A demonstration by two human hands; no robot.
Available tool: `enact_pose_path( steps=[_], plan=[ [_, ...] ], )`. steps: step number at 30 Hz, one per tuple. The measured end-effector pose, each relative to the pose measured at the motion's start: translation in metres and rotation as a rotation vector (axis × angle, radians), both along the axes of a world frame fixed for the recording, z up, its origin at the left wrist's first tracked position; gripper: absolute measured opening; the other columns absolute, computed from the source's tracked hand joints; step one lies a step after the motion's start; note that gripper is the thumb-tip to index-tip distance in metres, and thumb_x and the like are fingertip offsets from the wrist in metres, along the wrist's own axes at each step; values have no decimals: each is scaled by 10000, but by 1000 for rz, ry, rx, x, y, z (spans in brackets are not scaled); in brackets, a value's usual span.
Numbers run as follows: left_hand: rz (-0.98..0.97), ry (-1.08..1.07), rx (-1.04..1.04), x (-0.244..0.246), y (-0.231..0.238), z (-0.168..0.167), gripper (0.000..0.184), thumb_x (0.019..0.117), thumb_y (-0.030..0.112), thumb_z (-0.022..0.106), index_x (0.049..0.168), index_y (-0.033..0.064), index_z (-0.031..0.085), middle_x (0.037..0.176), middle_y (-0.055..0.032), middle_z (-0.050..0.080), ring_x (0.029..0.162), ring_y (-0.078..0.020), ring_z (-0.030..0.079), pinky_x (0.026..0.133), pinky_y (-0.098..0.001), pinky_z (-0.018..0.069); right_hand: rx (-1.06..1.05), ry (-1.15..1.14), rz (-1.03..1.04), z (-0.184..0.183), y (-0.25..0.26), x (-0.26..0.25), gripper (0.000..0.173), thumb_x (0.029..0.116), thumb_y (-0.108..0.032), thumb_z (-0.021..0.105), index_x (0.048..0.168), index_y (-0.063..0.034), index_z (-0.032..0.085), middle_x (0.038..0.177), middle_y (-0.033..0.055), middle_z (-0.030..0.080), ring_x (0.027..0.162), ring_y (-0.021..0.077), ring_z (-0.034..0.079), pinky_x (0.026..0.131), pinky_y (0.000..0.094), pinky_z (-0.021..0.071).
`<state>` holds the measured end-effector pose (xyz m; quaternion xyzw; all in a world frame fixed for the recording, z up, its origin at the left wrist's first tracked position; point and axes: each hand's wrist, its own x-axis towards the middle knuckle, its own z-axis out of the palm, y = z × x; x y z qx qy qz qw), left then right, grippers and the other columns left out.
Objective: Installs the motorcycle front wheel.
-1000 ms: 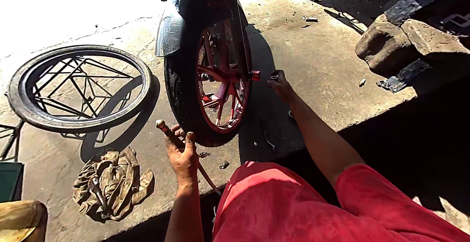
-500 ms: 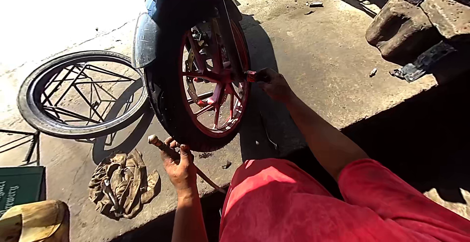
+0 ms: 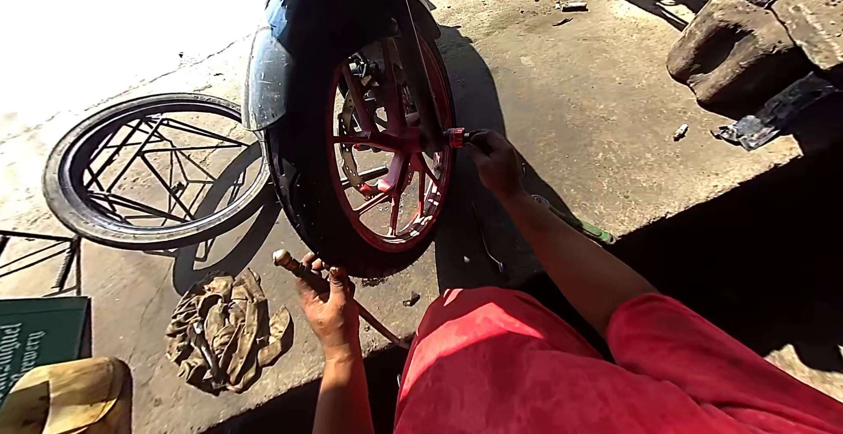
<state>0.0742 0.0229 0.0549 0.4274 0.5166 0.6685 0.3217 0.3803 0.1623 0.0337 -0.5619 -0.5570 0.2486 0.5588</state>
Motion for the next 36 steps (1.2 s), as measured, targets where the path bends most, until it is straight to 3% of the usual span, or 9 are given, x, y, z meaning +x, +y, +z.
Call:
enact_pose_path(
  steps=[4,7,10,14,17,21,27,32,36],
  plan=[
    [-19,-9,25,-3,2,-2,735,903,376,760,1408,58,331,1047,101,638,640,27,558,494,-140,456,128,37,125,-11,4,10,144,974,-26,665,1092,24,731,1267,158,671,1121,171,692,948,295,598],
    [17,-15,1,-5,4,-3,680,928,388,735,1396,59,367,1023,88,643,647,19,562,490,-144,454,225,-145,115,-13,9,16,177,960,-22,677,1116,-4,759,1230,145,703,1130,185,696,980,322,585],
    [56,-7,-38,-12,9,-7,579,991,316,645,1430,57,372,1010,79,642,606,15,541,471,-144,442,291,-370,61,-11,13,18,173,966,-59,685,1110,-44,779,1229,127,725,1124,227,713,965,392,592],
    [90,-11,-101,-24,18,-5,417,1038,223,549,1386,41,412,914,93,628,556,36,506,457,-129,426,252,-336,9,-5,1,-2,141,941,-61,718,1060,-31,785,1145,140,727,1029,218,719,897,364,602],
    [68,-34,-80,-27,21,-6,371,1039,221,554,1348,55,435,869,106,631,546,37,504,453,-129,426,243,-321,-28,-6,-7,-15,123,926,-83,742,1032,-35,785,1123,135,720,1012,212,713,872,365,606],
    [87,-52,-74,-26,21,-6,349,1040,233,557,1331,64,464,847,112,622,542,38,498,448,-127,417,313,-476,-10,-8,-5,-8,164,955,-40,675,1081,-41,780,1253,163,690,1139,270,691,953,412,588],
    [80,-67,-62,-28,23,-9,327,1036,238,567,1316,89,485,819,122,613,526,36,488,447,-128,422,403,-566,24,-5,2,2,147,979,-73,668,1092,-24,749,1193,168,719,1072,262,727,892,376,612],
    [91,-73,-71,-27,23,-9,334,1025,253,582,1305,97,487,796,126,601,516,33,488,442,-131,426,288,-507,60,-7,-1,-1,265,1009,-120,630,1238,-3,694,1179,192,693,1005,262,724,845,398,619],
    [102,-70,-78,-27,24,-10,322,1029,258,575,1296,98,492,790,130,594,517,35,486,444,-131,425,-61,-119,74,12,-5,-14,269,1018,-182,639,1219,-3,652,1033,109,729,823,126,722,773,314,625]
  ],
)
